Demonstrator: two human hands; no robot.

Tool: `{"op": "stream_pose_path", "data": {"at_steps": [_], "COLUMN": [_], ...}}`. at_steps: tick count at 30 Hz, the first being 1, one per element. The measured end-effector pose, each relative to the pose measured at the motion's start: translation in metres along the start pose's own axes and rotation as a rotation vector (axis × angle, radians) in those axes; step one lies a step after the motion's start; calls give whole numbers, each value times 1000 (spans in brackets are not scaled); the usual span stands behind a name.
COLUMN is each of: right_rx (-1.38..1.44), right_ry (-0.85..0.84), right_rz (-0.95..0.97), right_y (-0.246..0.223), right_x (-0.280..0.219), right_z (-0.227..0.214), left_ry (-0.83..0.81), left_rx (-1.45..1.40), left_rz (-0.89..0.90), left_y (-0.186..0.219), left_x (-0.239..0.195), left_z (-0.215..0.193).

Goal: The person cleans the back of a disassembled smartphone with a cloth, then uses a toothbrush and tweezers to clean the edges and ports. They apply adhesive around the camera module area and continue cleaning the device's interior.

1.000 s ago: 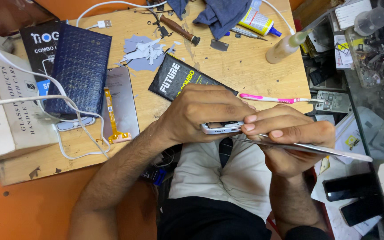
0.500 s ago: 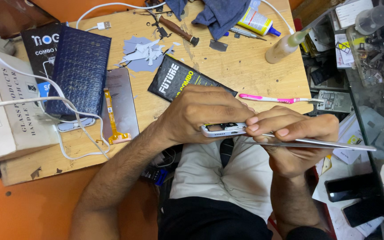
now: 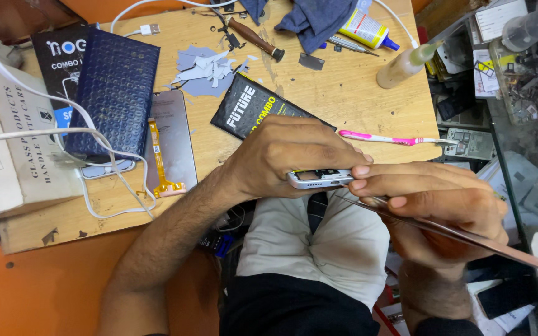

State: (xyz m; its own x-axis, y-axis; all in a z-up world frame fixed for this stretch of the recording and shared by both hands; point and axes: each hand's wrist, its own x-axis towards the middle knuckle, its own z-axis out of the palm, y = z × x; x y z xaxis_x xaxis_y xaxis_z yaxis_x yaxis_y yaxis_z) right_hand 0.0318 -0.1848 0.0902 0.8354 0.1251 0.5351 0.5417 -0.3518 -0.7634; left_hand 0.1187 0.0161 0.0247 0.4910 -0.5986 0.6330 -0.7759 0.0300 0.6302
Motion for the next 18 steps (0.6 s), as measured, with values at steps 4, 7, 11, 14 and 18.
{"op": "stream_pose_path", "data": {"at_steps": [4, 7, 11, 14, 18], "right_rx": [-58, -179, -377, -383, -274], "right_ry": [-36, -99, -176, -176, -127], "right_rz": [-34, -94, -136, -118, -128], "right_y": [-17, -27, -37, -36, -24], "right_x": [14, 21, 21, 18, 13], "right_z": [2, -1, -5, -5, 0], "left_ry": [10, 14, 28, 42, 54], "left_rx": [-32, -26, -27, 0, 26], "left_rz": [10, 15, 24, 29, 40], "left_y": [1, 1, 1, 2, 3], "left_x": [0, 0, 0, 0, -1], "left_z": [0, 1, 1, 2, 2]}}
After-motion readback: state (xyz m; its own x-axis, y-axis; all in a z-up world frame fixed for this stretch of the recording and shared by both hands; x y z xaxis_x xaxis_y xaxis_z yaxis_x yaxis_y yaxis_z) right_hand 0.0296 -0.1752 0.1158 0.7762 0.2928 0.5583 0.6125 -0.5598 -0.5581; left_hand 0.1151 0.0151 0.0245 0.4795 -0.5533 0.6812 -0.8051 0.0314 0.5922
